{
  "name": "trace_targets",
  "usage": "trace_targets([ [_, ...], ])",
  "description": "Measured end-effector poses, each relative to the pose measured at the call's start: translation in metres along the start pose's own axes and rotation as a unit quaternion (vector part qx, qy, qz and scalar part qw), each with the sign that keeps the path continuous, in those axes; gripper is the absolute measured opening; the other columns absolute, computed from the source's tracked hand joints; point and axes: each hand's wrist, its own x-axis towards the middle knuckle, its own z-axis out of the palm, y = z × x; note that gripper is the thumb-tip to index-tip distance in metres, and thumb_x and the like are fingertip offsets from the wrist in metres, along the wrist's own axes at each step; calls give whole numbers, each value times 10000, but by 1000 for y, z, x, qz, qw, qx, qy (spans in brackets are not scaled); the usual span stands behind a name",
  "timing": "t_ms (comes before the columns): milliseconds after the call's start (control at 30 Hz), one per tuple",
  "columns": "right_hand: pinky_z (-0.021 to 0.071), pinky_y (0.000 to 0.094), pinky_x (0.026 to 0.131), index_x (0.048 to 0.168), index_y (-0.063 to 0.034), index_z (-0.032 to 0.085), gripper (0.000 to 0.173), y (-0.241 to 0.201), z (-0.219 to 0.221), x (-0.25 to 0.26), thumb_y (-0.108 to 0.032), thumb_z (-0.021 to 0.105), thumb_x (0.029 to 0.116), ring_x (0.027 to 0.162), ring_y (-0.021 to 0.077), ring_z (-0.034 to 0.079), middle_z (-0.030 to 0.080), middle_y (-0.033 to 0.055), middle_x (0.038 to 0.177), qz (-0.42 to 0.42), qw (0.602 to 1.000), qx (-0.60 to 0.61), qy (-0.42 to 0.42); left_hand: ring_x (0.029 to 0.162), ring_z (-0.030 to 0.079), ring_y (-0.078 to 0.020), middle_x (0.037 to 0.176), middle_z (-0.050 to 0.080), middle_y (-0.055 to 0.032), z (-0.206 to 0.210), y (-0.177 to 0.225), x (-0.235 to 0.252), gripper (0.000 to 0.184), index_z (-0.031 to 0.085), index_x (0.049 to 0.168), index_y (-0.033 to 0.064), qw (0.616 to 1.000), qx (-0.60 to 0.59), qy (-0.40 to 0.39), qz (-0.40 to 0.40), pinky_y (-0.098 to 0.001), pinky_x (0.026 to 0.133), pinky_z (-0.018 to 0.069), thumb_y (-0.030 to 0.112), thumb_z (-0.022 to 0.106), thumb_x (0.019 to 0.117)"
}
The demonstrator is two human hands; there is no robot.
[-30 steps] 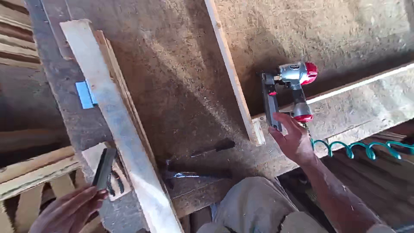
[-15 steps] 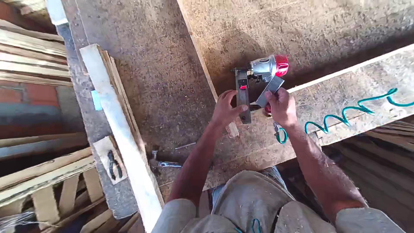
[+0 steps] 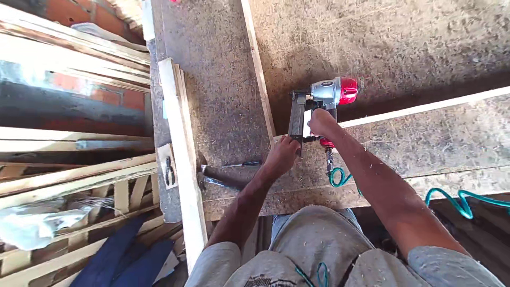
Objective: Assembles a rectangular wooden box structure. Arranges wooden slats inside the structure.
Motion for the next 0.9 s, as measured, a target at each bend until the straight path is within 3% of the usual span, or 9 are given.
trace_targets([
  [67, 591, 384, 687, 986, 7, 651, 203, -5, 7, 6, -160, 538, 1005, 697, 187, 706, 717, 114, 838, 17, 999, 20, -29, 1198, 634, -360, 1183, 687, -180, 9, -4, -6, 191, 720, 1112, 51, 999, -3, 36, 24, -508, 1013, 529, 128, 677, 942],
  [167, 577, 377, 688, 975, 4, 656, 206, -10, 10, 9, -148, 521, 1005, 704, 177, 698, 714, 109, 842, 36, 999, 3, -35, 1108, 674, -358, 1080, 707, -174, 21, -12, -11, 138, 726, 1033, 35, 993, -8, 94, 70, -502, 959, 557, 125, 658, 952],
  [367, 564, 368, 680, 995, 6, 651, 209, -22, 14, 10, -148, 511, 1014, 709, 182, 680, 692, 122, 868, 75, 997, -15, -17, 1078, 680, -360, 1047, 706, -166, 34, -21, -13, 120, 719, 1014, 40, 983, -26, 146, 105, -498, 938, 566, 116, 643, 962],
  [533, 596, 370, 757, 1054, 11, 657, 263, -29, 26, 16, -204, 505, 1046, 812, 181, 720, 711, 134, 961, 72, 997, -13, -23, 1065, 687, -359, 1030, 714, -155, 39, -26, -14, 116, 718, 995, 50, 978, -29, 161, 127, -504, 920, 574, 119, 628, 968],
  [633, 537, 571, 854, 962, 18, 690, 363, -40, 30, 1, -248, 469, 1072, 1000, 353, 683, 690, 216, 1023, -52, 993, -104, -7, 1151, 663, -354, 1211, 696, -153, 40, -25, -12, 261, 719, 1191, 67, 977, -28, 178, 114, -491, 958, 569, 145, 677, 945],
  [733, 533, 598, 852, 1060, -52, 729, 425, -29, 18, -14, -409, 499, 1064, 1034, 371, 669, 695, 197, 1059, -69, 987, -58, 135, 1382, 521, -379, 1592, 435, -182, 35, -29, -17, 637, 543, 1481, 80, 982, -59, 166, 64, -501, 1103, 476, 243, 751, 901],
  [767, 518, 615, 921, 1208, -46, 709, 483, -22, 10, -13, -466, 546, 1032, 1151, 406, 625, 657, 225, 1201, -21, 977, -32, 209, 1387, 516, -377, 1611, 405, -185, 36, -33, -21, 683, 515, 1505, 81, 981, -72, 174, 52, -498, 1108, 473, 266, 761, 895],
  [833, 466, 650, 1001, 1340, 24, 584, 657, 3, -5, 4, -509, 641, 959, 1288, 465, 525, 549, 287, 1363, 71, 955, 28, 288, 1346, 565, -361, 1557, 484, -181, 37, -43, -40, 640, 530, 1486, 65, 980, -97, 170, 31, -510, 1089, 491, 287, 743, 924],
  [900, 525, 625, 902, 1221, 34, 619, 626, 30, -21, 24, -485, 733, 891, 1123, 425, 641, 645, 276, 1202, 124, 948, 136, 258, 1290, 618, -325, 1450, 600, -151, 41, -50, -60, 494, 628, 1383, 57, 980, -122, 155, 20, -520, 1066, 514, 274, 725, 949],
])
